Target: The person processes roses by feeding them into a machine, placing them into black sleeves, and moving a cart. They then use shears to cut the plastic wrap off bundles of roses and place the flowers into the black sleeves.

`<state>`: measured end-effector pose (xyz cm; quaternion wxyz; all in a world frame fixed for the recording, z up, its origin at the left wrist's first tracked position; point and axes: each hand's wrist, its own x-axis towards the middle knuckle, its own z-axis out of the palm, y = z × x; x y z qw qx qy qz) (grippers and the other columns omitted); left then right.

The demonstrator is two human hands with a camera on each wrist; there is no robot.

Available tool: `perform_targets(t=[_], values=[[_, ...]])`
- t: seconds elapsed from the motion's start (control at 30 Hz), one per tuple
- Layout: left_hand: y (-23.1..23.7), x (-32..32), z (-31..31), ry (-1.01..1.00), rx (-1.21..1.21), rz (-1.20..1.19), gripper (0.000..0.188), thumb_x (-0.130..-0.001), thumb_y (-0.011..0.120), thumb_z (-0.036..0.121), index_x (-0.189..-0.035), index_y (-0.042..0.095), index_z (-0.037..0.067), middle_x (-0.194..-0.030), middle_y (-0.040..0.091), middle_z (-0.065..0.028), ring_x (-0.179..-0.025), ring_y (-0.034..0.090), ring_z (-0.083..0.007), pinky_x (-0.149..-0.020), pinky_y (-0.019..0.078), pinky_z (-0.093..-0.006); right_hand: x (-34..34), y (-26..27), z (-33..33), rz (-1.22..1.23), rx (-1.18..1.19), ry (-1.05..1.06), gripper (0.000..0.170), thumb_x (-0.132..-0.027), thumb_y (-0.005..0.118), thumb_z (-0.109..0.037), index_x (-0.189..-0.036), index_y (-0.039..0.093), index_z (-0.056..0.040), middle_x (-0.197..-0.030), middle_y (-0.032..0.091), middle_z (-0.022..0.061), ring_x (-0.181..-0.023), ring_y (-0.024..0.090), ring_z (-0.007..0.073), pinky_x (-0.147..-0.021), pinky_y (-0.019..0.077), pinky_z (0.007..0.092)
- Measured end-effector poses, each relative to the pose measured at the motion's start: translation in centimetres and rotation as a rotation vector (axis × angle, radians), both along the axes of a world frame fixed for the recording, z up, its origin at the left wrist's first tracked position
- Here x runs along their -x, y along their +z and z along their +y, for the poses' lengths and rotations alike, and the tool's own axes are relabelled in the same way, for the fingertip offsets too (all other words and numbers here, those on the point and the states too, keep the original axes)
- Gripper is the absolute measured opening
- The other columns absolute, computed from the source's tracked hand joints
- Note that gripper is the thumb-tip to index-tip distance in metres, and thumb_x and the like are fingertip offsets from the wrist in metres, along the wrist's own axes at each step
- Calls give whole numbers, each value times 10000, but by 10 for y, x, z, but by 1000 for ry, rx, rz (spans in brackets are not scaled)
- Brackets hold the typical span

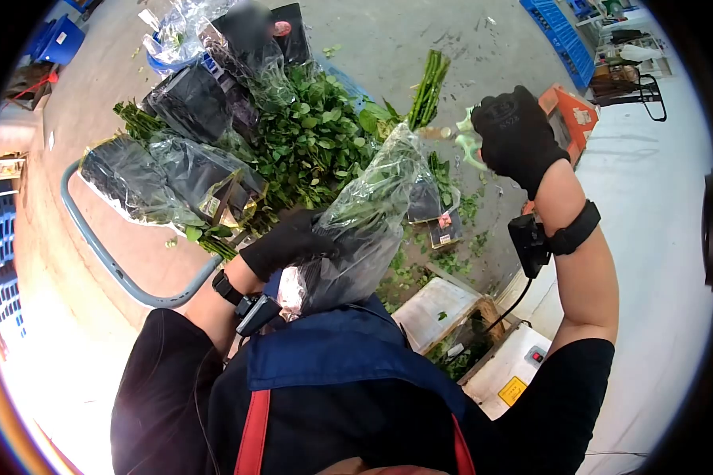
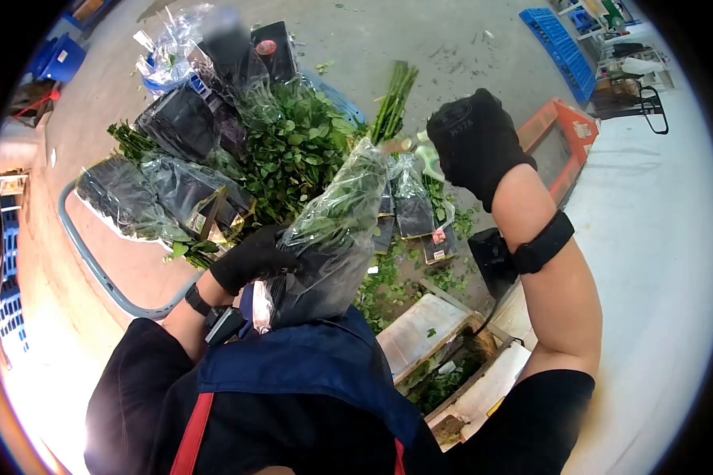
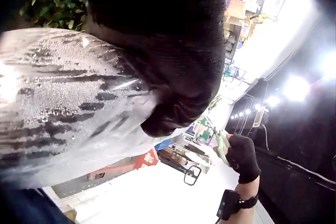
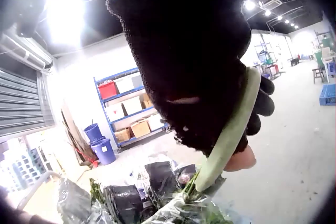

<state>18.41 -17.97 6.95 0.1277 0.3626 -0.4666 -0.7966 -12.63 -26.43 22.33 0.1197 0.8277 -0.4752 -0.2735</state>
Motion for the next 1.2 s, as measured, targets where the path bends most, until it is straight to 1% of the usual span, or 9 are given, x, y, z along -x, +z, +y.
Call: perform_targets(t=[0.1,0.33,0.47,0.6,0.77,0.9,1.0,1.07,1.2], values=[[-24,-1,9,30,-94,76,441,-707,700,97,-1110,586,-37,-881,663,-65,-716,596,-107,-654,472,-245,-6,14,5,52,-79,25,278,-647,667,-277,-870,623,-117,-888,595,72,-899,579,229,-825,383,378],[0,5,3,-128,66,53,487,-728,699,119,-1160,555,-52,-954,662,-94,-801,604,-124,-737,487,-266,22,27,11,-198,-172,30,381,-590,693,-238,-926,621,-72,-915,576,112,-895,558,270,-820,397,362],[1,7,1,-163,161,52,486,-722,723,115,-1157,567,-35,-906,668,-78,-766,584,-100,-709,482,-258,42,38,23,-408,-231,81,395,-552,693,-199,-893,610,-18,-860,563,149,-811,564,341,-706,454,406],[21,15,-9,-225,156,66,480,-710,749,115,-1135,581,-33,-887,674,-76,-756,576,-92,-697,481,-265,34,54,33,-329,-309,10,366,-537,696,-193,-835,589,-9,-880,577,160,-827,573,343,-700,463,409],[3,18,-9,-323,220,39,470,-695,750,99,-1125,596,-13,-879,676,-71,-753,569,-84,-689,479,-270,39,57,49,-348,-366,-53,254,-522,701,-204,-706,597,-61,-698,574,111,-727,594,312,-662,471,400],[2,21,-6,-407,235,14,443,-714,734,102,-1126,602,5,-818,666,-62,-703,570,-83,-647,475,-272,40,54,62,-346,-441,-106,293,-529,704,-232,-737,603,-53,-741,574,111,-740,585,309,-677,462,396],[-3,23,-3,-395,233,102,496,-706,733,105,-1170,582,19,-833,673,-71,-709,583,-110,-667,478,-287,36,44,75,-466,-325,32,332,-546,692,-260,-778,597,-43,-776,573,115,-771,572,315,-718,441,402],[-4,24,-2,-378,258,172,533,-704,732,120,-1204,566,36,-846,676,-87,-715,593,-138,-681,479,-297,32,42,79,-385,-380,-32,356,-556,678,-293,-786,582,-40,-792,572,120,-792,566,312,-741,426,408],[-14,25,-2,-477,354,37,572,-695,711,125,-1241,549,69,-865,670,-126,-726,605,-171,-686,479,-308,33,33,87,-254,-565,-144,329,-564,681,-297,-759,578,-53,-773,571,116,-780,572,302,-731,433,403]])
